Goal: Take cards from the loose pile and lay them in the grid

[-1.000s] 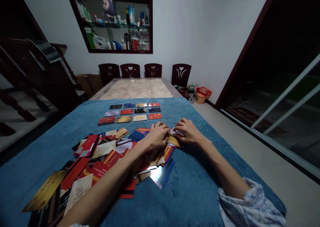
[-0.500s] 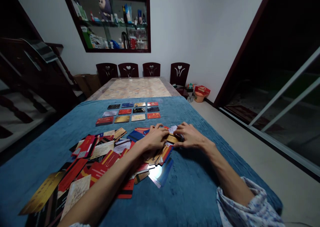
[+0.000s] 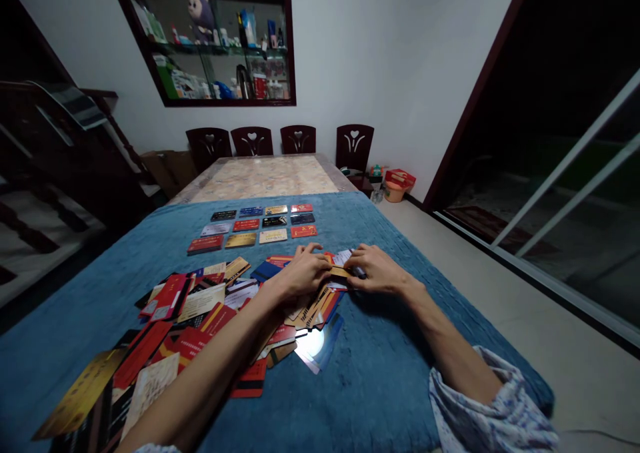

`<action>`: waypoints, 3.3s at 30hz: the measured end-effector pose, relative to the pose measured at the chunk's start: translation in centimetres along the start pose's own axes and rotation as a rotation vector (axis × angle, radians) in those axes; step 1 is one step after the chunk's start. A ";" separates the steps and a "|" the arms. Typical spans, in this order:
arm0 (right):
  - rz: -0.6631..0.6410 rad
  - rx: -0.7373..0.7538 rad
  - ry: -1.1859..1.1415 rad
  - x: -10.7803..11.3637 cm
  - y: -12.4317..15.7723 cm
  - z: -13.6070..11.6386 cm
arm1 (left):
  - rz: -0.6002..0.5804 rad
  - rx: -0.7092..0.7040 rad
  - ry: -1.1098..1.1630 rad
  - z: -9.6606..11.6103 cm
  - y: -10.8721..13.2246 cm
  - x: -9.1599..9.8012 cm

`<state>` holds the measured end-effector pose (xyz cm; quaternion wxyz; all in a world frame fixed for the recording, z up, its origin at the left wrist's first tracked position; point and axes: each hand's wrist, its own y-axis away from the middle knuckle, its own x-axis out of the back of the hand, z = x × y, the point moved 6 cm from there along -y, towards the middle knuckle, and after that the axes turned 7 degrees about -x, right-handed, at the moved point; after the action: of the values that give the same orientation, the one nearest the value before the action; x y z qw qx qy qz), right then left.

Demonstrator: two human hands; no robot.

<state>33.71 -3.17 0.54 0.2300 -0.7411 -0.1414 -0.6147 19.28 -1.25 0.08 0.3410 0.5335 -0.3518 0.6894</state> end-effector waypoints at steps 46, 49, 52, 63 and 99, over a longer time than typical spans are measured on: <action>0.582 -0.072 -0.336 0.3 0.3 2.8 | 0.392 0.213 0.284 -2.5 -0.2 0.5; 0.625 -0.078 -0.249 0.6 0.4 2.5 | 0.441 0.215 0.289 -2.5 -0.1 0.6; 0.651 -0.061 -0.165 0.8 0.4 2.0 | 0.479 0.186 0.303 -2.3 -0.1 0.7; 0.618 0.013 -0.102 -1.2 -0.6 1.2 | 0.344 0.137 0.155 -0.9 -0.1 0.1; 0.412 -0.122 0.066 -2.7 -1.2 2.0 | 0.248 0.335 0.025 -1.7 0.8 0.6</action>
<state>34.29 -0.93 -2.21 0.3101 -0.7464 0.0578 -0.5860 17.64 -0.14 0.26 0.1644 0.5270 -0.2908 0.7815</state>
